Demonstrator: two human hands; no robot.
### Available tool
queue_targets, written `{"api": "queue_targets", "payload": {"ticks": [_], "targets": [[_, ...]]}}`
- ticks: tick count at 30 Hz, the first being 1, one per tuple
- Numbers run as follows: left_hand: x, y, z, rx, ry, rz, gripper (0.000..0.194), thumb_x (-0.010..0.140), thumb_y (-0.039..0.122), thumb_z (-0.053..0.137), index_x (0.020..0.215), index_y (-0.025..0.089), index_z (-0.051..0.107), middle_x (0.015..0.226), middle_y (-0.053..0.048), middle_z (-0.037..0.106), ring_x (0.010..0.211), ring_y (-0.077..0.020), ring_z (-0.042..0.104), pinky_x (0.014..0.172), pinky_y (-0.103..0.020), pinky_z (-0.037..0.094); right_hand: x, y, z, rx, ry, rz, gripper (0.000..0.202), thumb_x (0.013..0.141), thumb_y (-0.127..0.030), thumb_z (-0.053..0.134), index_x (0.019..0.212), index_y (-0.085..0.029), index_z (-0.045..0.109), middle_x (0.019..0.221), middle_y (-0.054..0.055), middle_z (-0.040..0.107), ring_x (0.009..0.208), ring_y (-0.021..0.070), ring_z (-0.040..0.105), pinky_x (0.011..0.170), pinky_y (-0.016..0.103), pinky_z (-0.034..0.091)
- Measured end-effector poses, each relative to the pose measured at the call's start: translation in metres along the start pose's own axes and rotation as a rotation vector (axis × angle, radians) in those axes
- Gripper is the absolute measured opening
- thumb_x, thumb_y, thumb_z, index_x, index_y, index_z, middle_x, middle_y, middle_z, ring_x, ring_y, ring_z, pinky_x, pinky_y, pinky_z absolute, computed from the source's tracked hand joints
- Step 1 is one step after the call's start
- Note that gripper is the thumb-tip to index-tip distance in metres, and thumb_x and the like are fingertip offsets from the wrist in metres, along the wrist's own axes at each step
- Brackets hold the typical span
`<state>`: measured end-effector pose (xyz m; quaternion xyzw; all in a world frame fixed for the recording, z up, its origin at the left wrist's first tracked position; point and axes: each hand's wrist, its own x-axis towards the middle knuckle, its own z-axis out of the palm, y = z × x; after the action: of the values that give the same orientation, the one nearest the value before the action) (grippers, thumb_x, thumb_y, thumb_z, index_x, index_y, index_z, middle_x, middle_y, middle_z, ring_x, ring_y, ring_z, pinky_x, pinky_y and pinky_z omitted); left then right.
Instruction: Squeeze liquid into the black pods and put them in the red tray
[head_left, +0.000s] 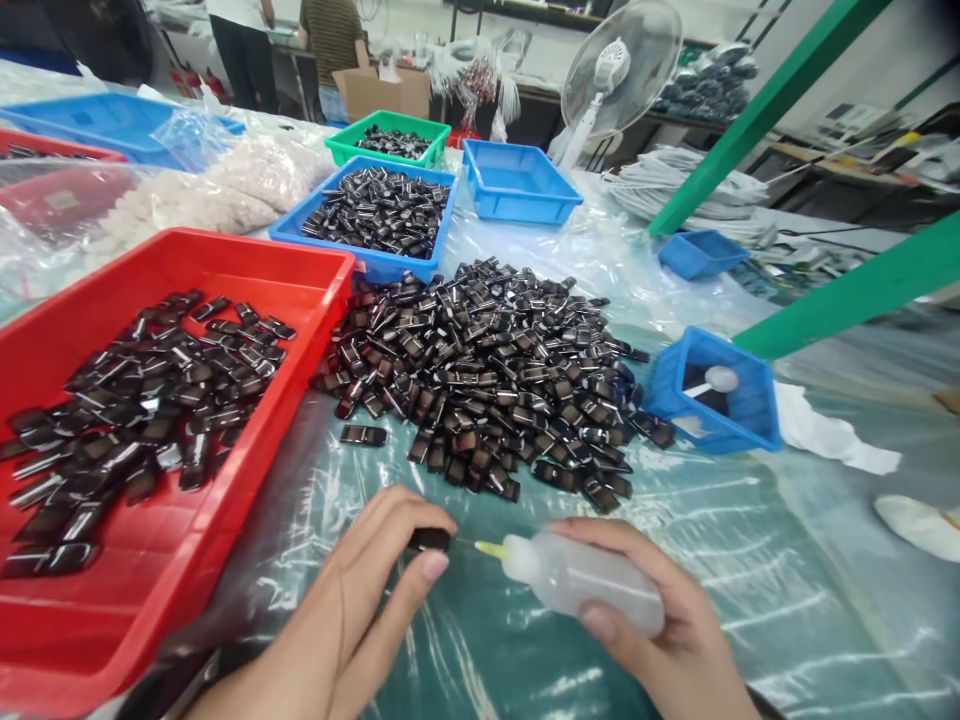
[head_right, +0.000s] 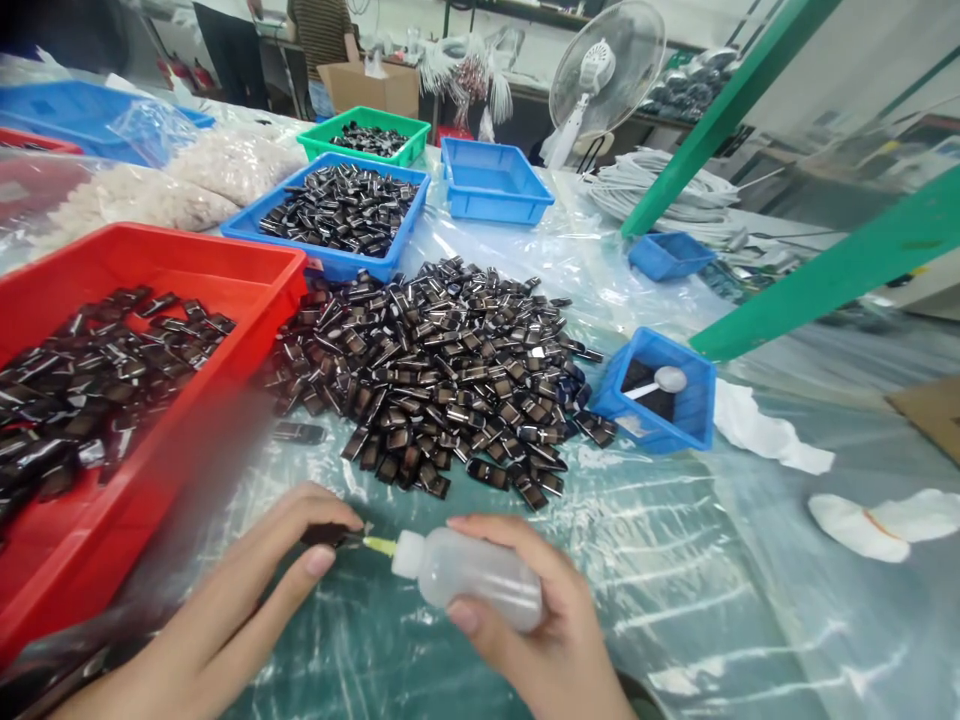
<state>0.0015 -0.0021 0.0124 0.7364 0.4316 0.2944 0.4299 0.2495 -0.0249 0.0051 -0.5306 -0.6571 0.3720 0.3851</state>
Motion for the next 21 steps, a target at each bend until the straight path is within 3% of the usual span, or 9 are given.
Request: {"api": "queue_targets", "payload": {"ticks": [10,17,21], "targets": [[-0.003,-0.002,0.0,0.04,0.006,0.079,0.02,0.099,0.021,0.043,0.117,0.03,0.044,0.109,0.001,0.052,0.103,-0.0145,0.054,0.089,-0.022,0.043,-0.003,-0.005,0.002,-0.149,0.058,-0.105,0.025,0.081,-0.038,0.068,0.106,-0.033,0.066,0.092,-0.001,0.074,0.072,0.0156,0.073,0.06,0.018,0.058],[-0.002,0.004,-0.003,0.088,-0.075,0.089,0.021,0.096,0.018,0.051,0.114,0.026,0.046,0.105,0.0,0.053,0.099,-0.0149,0.055,0.086,-0.023,0.047,-0.004,-0.006,0.012,-0.112,0.172,-0.111,0.028,0.083,-0.057,0.059,0.1,-0.036,0.069,0.086,-0.002,0.073,0.068,0.0152,0.071,0.057,0.019,0.055],[-0.001,0.002,-0.002,0.071,-0.078,0.102,0.019,0.096,0.018,0.05,0.113,0.025,0.047,0.103,0.001,0.054,0.097,-0.0146,0.055,0.086,-0.023,0.046,-0.002,-0.011,0.011,-0.109,0.124,-0.085,0.028,0.082,-0.061,0.057,0.1,-0.043,0.068,0.076,-0.005,0.072,0.061,0.0163,0.069,0.05,0.021,0.053]]}}
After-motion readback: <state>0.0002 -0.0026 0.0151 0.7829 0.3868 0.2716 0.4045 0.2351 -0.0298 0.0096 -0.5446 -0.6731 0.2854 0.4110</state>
